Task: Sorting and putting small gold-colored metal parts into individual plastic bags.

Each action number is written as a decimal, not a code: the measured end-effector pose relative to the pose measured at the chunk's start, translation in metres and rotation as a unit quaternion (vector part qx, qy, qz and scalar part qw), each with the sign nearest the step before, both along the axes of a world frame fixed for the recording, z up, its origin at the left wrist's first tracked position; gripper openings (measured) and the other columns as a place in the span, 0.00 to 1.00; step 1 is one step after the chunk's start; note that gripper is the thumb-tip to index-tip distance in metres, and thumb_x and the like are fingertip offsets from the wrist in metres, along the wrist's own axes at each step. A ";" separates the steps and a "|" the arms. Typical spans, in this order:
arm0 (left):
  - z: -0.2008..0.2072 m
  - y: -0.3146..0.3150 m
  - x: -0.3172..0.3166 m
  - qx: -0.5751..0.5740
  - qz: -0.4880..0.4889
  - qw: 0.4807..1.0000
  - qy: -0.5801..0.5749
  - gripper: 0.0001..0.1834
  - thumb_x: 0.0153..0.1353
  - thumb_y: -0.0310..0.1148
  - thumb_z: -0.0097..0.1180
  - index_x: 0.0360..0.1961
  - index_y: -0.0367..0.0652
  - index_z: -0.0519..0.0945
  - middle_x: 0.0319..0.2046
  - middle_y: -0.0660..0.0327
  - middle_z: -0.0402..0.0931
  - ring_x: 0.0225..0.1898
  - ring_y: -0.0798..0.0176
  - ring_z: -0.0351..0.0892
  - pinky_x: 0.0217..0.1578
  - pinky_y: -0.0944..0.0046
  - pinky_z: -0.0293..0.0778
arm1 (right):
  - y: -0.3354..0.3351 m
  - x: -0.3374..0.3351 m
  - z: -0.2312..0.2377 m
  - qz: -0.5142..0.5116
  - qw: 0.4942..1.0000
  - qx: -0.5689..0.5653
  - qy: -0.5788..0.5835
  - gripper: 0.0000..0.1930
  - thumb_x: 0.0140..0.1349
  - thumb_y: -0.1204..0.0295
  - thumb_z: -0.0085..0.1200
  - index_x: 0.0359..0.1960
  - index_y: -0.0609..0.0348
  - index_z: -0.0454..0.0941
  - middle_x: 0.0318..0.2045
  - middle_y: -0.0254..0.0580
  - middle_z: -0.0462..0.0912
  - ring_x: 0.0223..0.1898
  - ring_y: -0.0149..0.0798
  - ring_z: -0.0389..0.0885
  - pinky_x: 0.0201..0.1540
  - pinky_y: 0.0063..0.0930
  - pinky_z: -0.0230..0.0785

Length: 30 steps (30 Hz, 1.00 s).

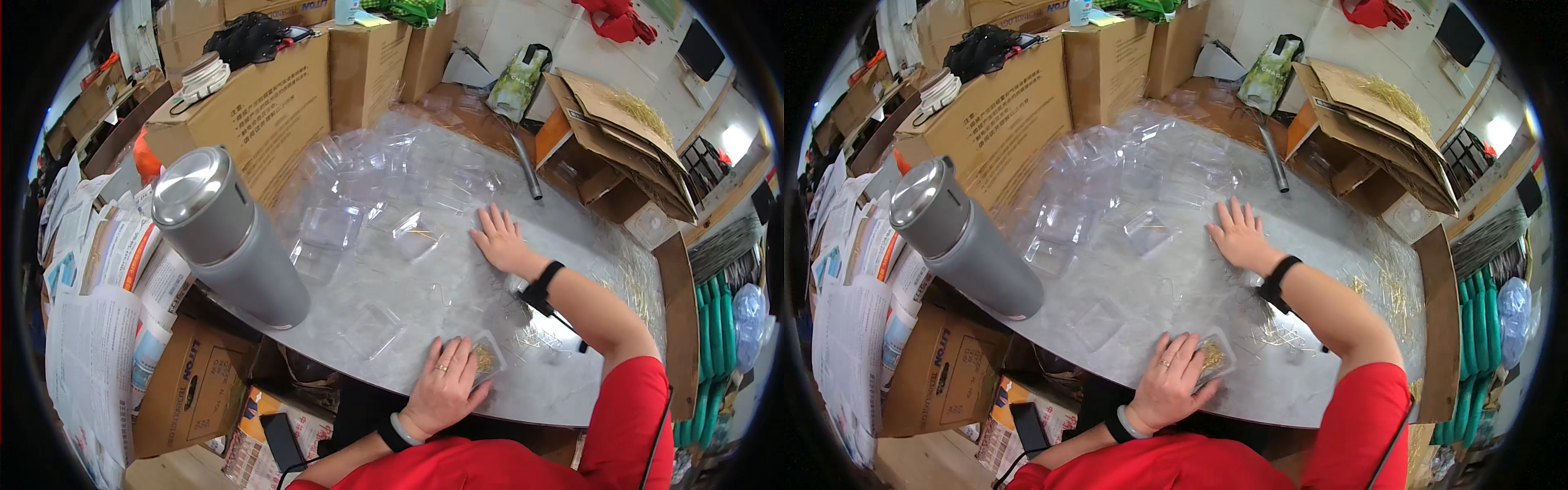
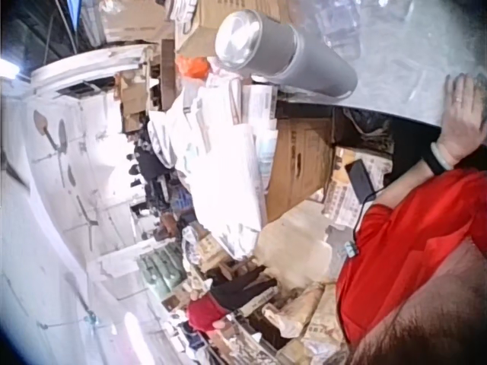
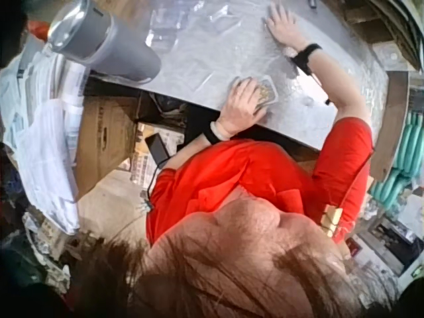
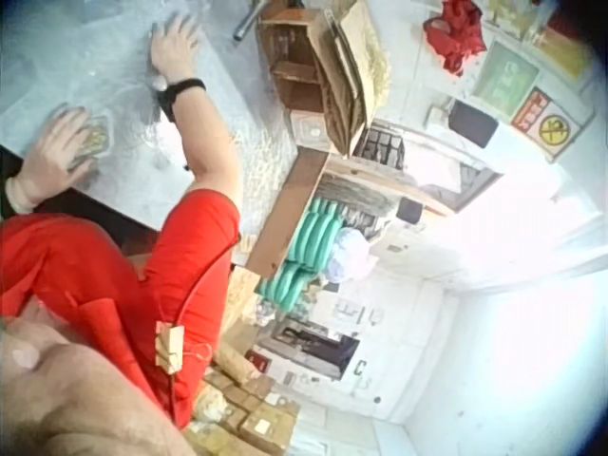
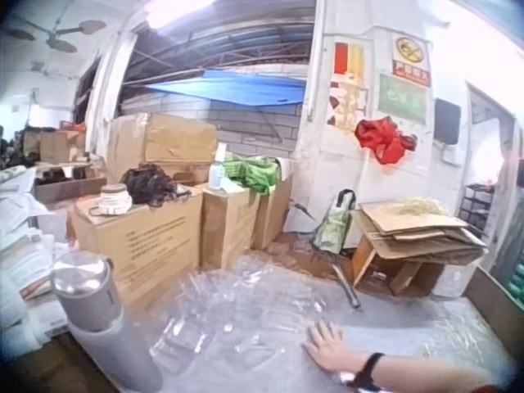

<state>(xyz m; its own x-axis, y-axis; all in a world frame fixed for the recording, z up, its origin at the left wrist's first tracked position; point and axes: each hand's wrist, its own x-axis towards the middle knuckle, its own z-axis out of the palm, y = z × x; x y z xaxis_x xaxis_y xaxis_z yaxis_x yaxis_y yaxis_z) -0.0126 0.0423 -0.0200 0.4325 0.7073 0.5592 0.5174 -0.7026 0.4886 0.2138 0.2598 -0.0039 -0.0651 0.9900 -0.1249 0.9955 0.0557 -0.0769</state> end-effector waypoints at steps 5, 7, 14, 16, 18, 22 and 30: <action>-0.001 0.002 0.003 0.004 -0.010 1.000 -0.006 0.28 0.57 0.43 0.67 0.49 0.29 0.79 0.57 0.41 0.73 0.61 0.44 0.71 0.65 0.40 0.65 | -0.093 0.043 0.014 0.143 0.989 0.010 -0.031 0.34 0.76 0.52 0.38 0.76 0.58 0.50 0.76 0.61 0.48 0.75 0.69 0.48 0.73 0.62 0.46; -0.002 0.004 0.003 0.006 -0.012 1.000 -0.004 0.28 0.57 0.43 0.67 0.49 0.29 0.79 0.58 0.40 0.72 0.61 0.43 0.71 0.65 0.39 0.64 | -0.121 0.042 0.031 0.206 0.977 0.043 -0.033 0.30 0.73 0.57 0.44 0.71 0.61 0.61 0.71 0.60 0.61 0.70 0.64 0.61 0.71 0.54 0.56; 0.001 0.000 -0.001 0.010 0.000 1.000 0.010 0.27 0.57 0.43 0.67 0.49 0.29 0.79 0.58 0.40 0.72 0.60 0.43 0.71 0.65 0.39 0.64 | -0.029 0.018 0.052 0.261 0.945 0.192 -0.042 0.19 0.64 0.77 0.47 0.57 0.59 0.76 0.60 0.47 0.76 0.54 0.52 0.76 0.58 0.41 0.69; -0.002 0.001 0.002 0.012 -0.001 1.000 0.002 0.27 0.57 0.43 0.67 0.49 0.29 0.79 0.57 0.40 0.73 0.60 0.42 0.72 0.65 0.40 0.64 | 0.000 0.022 0.045 0.266 0.945 0.186 -0.051 0.21 0.62 0.80 0.47 0.58 0.58 0.75 0.60 0.46 0.76 0.55 0.51 0.76 0.59 0.41 0.69; -0.001 0.000 0.004 0.007 -0.009 1.000 0.001 0.27 0.57 0.42 0.67 0.49 0.30 0.79 0.57 0.40 0.73 0.60 0.42 0.72 0.65 0.40 0.64 | 0.019 0.022 0.038 0.242 0.955 0.157 -0.064 0.23 0.62 0.80 0.46 0.61 0.58 0.72 0.62 0.45 0.74 0.55 0.52 0.76 0.60 0.41 0.68; -0.002 -0.001 0.004 0.004 -0.007 1.000 -0.002 0.27 0.56 0.43 0.67 0.49 0.30 0.79 0.57 0.40 0.73 0.59 0.42 0.72 0.65 0.39 0.64 | 0.011 0.026 0.029 0.187 0.965 0.167 -0.083 0.24 0.63 0.80 0.45 0.63 0.58 0.69 0.63 0.47 0.74 0.58 0.53 0.75 0.62 0.42 0.66; -0.001 0.002 0.003 0.018 -0.001 1.000 -0.005 0.27 0.56 0.42 0.67 0.48 0.29 0.79 0.55 0.40 0.73 0.59 0.42 0.71 0.64 0.39 0.64 | -0.068 0.053 0.035 0.219 0.973 0.062 -0.020 0.25 0.69 0.68 0.48 0.66 0.66 0.64 0.65 0.62 0.70 0.68 0.60 0.65 0.70 0.46 0.58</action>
<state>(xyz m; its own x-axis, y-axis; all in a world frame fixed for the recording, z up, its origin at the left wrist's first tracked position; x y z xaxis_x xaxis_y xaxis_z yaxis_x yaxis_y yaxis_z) -0.0100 0.0439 -0.0212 0.4282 0.6860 0.5883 0.5117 -0.7206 0.4679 0.2669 0.1921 0.0314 -0.4824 0.8758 -0.0168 0.8760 0.4824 -0.0035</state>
